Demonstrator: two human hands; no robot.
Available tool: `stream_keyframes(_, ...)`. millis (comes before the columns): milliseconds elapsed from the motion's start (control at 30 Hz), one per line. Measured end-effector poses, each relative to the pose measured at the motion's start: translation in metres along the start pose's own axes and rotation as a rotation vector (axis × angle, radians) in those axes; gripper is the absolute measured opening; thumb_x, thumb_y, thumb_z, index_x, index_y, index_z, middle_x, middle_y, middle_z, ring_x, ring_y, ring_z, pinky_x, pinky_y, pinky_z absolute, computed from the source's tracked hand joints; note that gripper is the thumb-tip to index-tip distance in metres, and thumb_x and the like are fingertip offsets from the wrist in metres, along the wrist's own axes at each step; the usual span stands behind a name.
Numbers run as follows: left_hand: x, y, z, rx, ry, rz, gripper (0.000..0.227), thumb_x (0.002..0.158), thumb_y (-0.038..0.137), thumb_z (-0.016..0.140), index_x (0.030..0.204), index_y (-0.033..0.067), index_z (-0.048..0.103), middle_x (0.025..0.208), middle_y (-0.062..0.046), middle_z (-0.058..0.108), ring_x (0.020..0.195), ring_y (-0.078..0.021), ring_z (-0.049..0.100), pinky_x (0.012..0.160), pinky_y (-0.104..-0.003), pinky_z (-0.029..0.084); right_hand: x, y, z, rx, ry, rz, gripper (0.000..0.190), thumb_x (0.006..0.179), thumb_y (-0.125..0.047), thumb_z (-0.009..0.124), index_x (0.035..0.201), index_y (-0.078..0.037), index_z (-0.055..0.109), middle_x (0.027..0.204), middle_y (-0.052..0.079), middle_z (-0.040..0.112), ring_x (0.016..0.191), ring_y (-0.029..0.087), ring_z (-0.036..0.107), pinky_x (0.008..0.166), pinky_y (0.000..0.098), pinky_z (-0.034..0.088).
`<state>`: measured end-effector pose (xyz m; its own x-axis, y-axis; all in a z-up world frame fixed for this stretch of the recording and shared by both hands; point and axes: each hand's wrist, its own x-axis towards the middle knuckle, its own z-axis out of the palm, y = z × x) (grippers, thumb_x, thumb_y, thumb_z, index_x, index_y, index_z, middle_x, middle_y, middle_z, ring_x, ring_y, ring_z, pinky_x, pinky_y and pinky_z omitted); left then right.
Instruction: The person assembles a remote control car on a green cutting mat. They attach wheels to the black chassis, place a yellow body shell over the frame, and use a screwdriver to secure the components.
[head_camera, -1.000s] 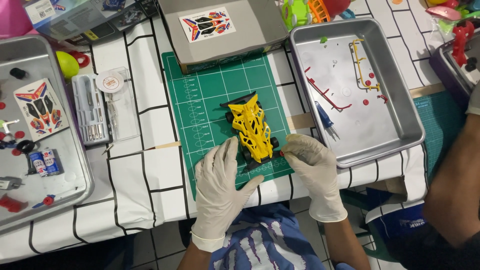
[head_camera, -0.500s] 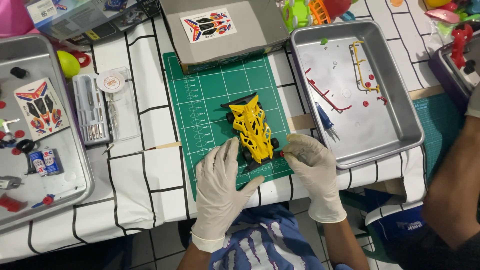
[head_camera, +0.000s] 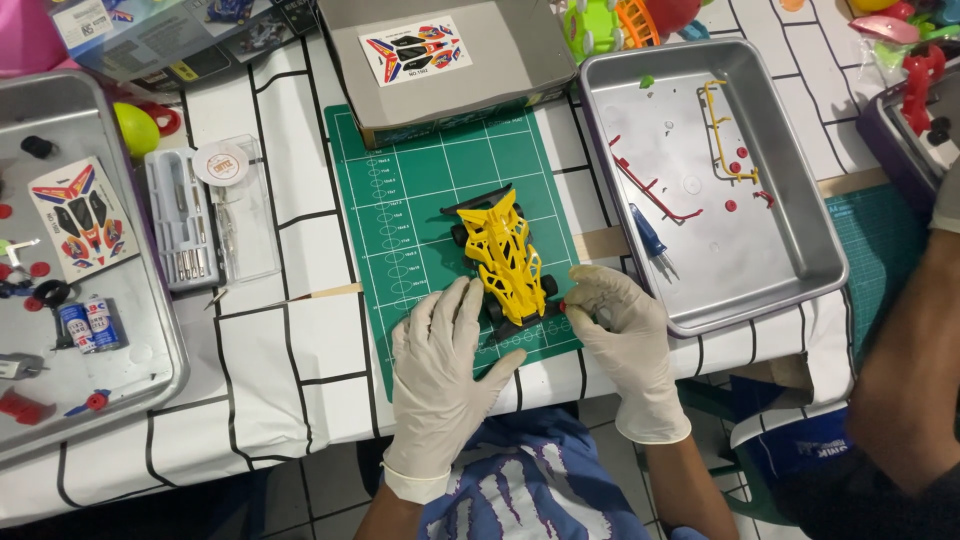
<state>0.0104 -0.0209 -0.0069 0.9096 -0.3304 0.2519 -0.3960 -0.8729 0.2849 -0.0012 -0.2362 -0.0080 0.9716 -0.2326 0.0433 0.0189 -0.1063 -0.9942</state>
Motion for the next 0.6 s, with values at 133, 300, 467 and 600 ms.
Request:
stream_keyframes(133, -0.0009, -0.0006, 0.0005, 0.0, 0.015, 0.011, 0.084, 0.092, 0.072, 0.055, 0.149, 0.0118, 0.049, 0.148, -0.004, 0.054, 0.127, -0.0255, 0.05, 0.099, -0.04, 0.042, 0.0008, -0.0025, 0.0019, -0.023, -0.003, -0.017, 0.036, 0.087, 0.012, 0.065, 0.12, -0.003, 0.069, 0.09, 0.006, 0.07, 0.085, 0.012, 0.068, 0.086, 0.0214, 0.059)
stream_keyframes(300, -0.001, -0.0007, 0.0005, -0.005, 0.004, 0.004, 0.083, 0.092, 0.073, 0.053, 0.15, 0.0126, 0.049, 0.148, -0.003, 0.054, 0.128, -0.0242, 0.049, 0.101, -0.039, 0.041, 0.0016, -0.0048, 0.0022, -0.062, -0.015, -0.024, 0.04, 0.087, 0.012, 0.067, 0.123, -0.005, 0.068, 0.093, 0.006, 0.07, 0.087, 0.013, 0.068, 0.088, 0.0226, 0.059)
stream_keyframes(467, -0.001, -0.0011, 0.0007, -0.023, 0.008, 0.005, 0.083, 0.092, 0.072, 0.054, 0.15, 0.0119, 0.049, 0.148, -0.004, 0.055, 0.128, -0.0246, 0.049, 0.101, -0.039, 0.042, 0.0017, -0.0043, 0.0009, -0.053, -0.046, -0.047, 0.04, 0.088, 0.013, 0.065, 0.124, -0.004, 0.068, 0.091, 0.006, 0.069, 0.085, 0.012, 0.066, 0.087, 0.0226, 0.058)
stream_keyframes(600, -0.0005, -0.001, -0.001, -0.024, 0.014, 0.007, 0.082, 0.092, 0.071, 0.055, 0.149, 0.0112, 0.049, 0.146, -0.004, 0.056, 0.128, -0.0252, 0.05, 0.1, -0.04, 0.043, 0.0001, -0.001, -0.001, -0.045, -0.062, -0.049, 0.039, 0.09, 0.014, 0.062, 0.125, -0.002, 0.068, 0.094, 0.007, 0.068, 0.088, 0.013, 0.066, 0.088, 0.0226, 0.058)
